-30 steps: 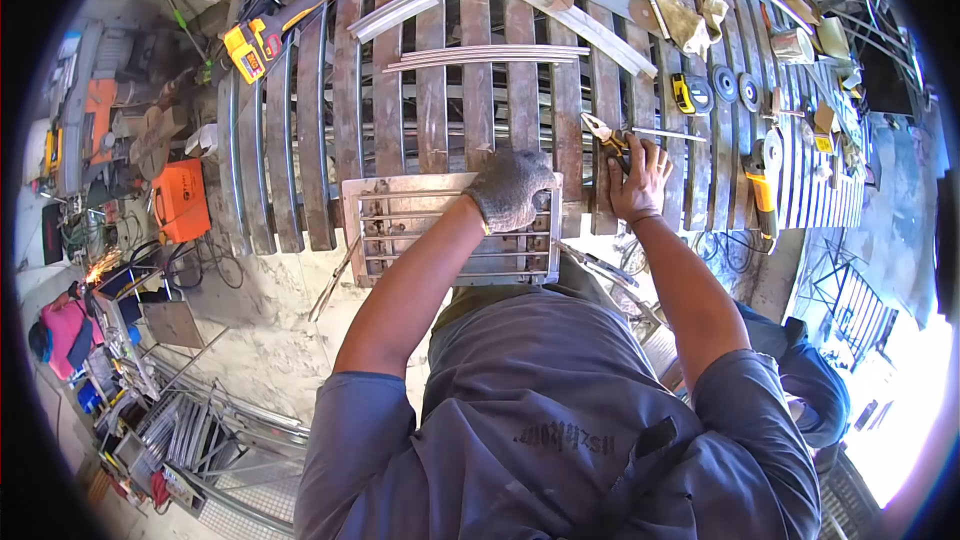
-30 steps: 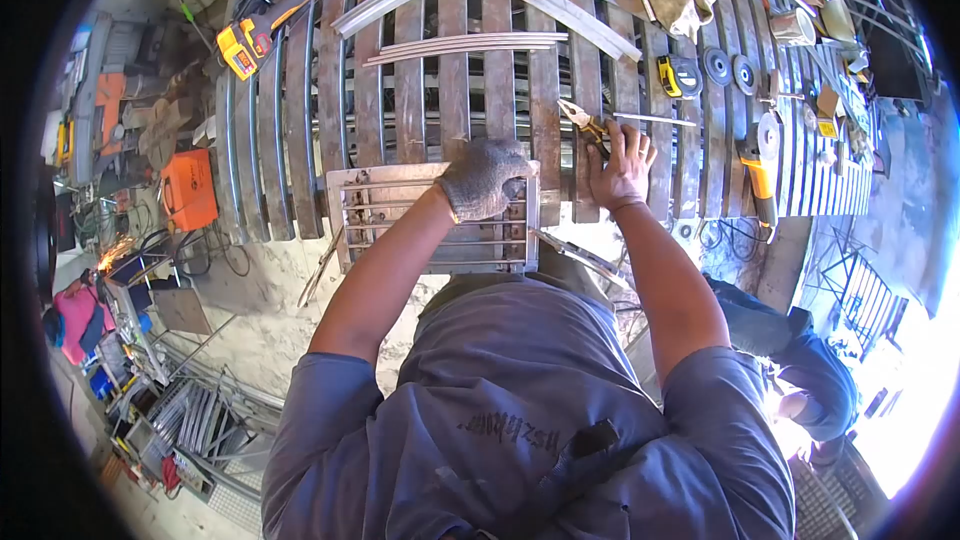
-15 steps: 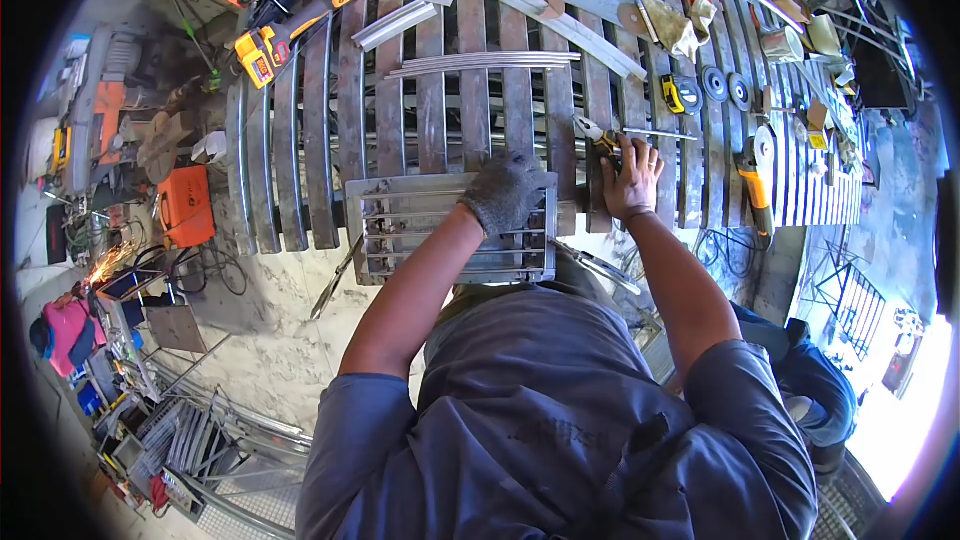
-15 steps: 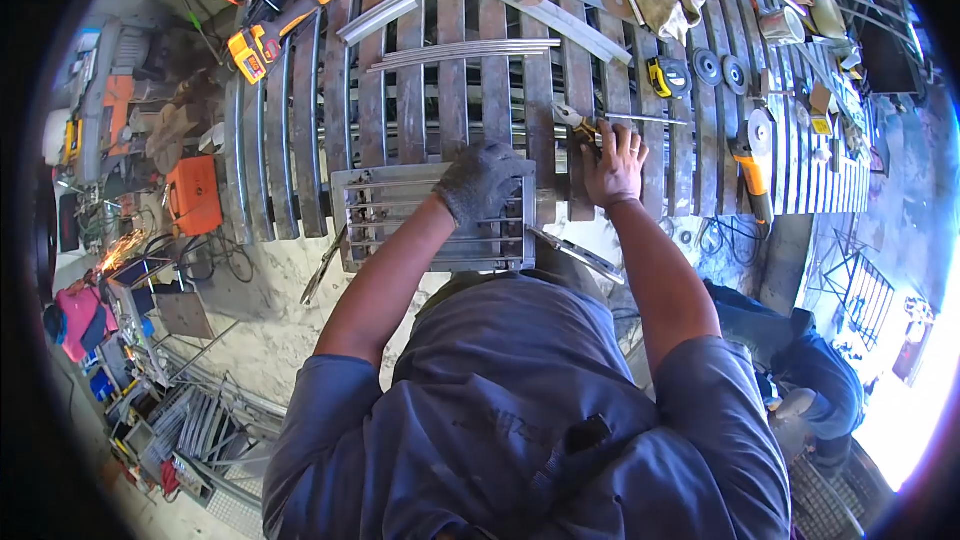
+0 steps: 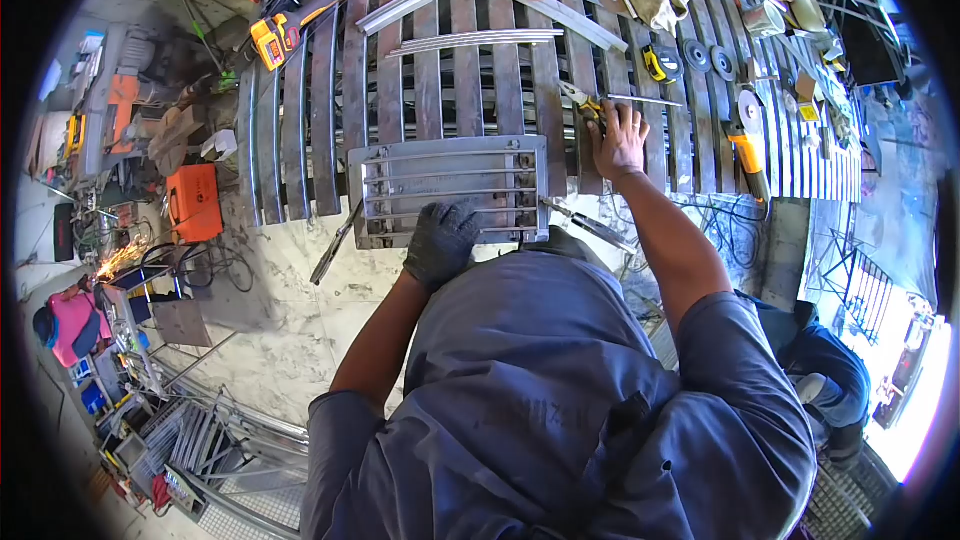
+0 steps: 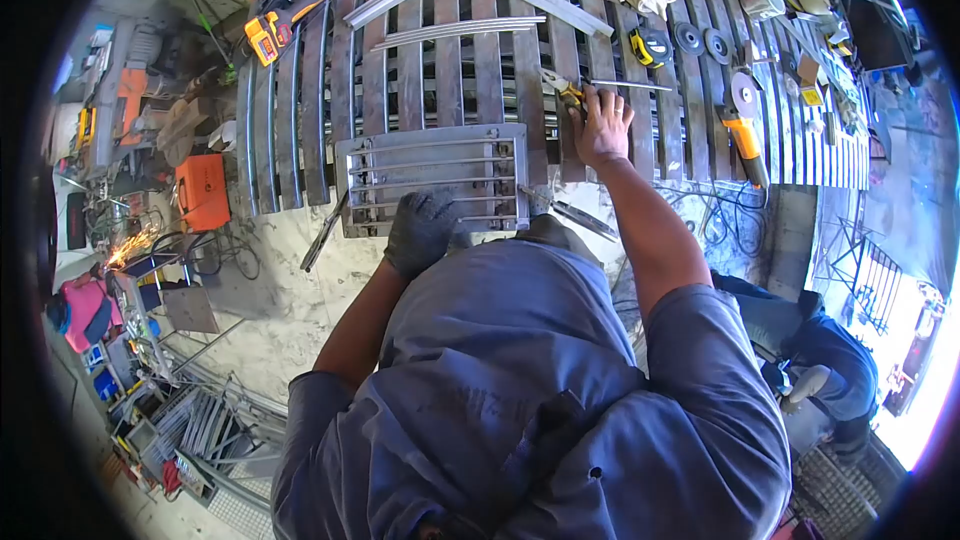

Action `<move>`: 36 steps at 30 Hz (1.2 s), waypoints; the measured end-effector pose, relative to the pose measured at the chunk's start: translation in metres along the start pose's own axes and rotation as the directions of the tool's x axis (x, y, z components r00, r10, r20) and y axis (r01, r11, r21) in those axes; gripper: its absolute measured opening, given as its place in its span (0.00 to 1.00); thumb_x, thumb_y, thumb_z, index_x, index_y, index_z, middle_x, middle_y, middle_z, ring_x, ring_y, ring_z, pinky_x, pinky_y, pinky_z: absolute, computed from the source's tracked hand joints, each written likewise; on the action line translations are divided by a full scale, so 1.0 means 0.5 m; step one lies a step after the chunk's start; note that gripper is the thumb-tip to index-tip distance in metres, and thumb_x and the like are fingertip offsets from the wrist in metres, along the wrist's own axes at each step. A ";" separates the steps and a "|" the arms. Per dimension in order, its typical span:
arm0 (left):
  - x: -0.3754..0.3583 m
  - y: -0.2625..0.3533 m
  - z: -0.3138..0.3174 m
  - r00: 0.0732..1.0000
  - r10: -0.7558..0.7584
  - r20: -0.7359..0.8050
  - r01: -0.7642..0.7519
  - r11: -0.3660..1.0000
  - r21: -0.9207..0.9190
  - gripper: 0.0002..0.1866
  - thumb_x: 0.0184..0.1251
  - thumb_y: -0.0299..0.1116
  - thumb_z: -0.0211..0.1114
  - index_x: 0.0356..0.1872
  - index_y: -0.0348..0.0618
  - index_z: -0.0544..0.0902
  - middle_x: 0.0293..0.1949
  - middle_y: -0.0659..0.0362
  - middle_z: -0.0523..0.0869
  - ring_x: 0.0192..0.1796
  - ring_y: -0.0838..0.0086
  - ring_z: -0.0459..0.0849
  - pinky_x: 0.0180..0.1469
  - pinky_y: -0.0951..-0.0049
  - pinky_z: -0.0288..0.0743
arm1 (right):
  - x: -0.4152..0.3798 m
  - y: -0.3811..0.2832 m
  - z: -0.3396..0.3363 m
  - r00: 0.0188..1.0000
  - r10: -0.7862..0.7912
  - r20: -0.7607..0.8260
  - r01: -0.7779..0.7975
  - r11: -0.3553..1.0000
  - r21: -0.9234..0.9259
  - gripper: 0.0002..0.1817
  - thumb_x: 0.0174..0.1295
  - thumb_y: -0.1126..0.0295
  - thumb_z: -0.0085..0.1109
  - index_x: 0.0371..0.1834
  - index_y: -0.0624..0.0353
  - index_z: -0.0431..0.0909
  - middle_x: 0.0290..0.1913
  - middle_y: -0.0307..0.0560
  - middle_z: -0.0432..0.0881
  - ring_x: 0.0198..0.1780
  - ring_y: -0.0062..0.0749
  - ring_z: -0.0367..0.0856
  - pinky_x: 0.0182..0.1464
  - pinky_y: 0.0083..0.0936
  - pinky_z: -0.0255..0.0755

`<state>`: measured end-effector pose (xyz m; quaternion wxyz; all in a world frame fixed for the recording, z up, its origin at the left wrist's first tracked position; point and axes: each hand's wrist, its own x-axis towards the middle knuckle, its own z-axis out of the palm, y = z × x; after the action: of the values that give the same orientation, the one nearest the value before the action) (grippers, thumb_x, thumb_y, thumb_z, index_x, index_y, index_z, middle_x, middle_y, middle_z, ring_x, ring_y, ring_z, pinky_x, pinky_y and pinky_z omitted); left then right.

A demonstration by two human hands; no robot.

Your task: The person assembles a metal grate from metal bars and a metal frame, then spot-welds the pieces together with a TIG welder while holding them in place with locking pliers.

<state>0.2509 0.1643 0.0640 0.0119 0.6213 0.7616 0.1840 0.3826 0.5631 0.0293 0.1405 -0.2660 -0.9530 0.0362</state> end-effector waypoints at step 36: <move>-0.229 -0.056 -0.012 0.993 -0.099 -0.067 0.107 0.984 0.140 0.39 0.68 0.47 0.79 0.77 0.39 0.79 0.68 0.45 0.81 0.70 0.48 0.77 0.79 0.44 0.67 | -0.271 -0.196 -0.203 0.998 0.057 0.000 -0.057 0.998 0.021 0.28 0.71 0.63 0.75 0.74 0.50 0.81 0.71 0.48 0.79 0.75 0.49 0.75 0.76 0.53 0.60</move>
<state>0.2490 0.0495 0.0373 -0.0461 0.5744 0.8040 0.1466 0.4743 0.4086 0.1071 0.1425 -0.2917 -0.9445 0.0502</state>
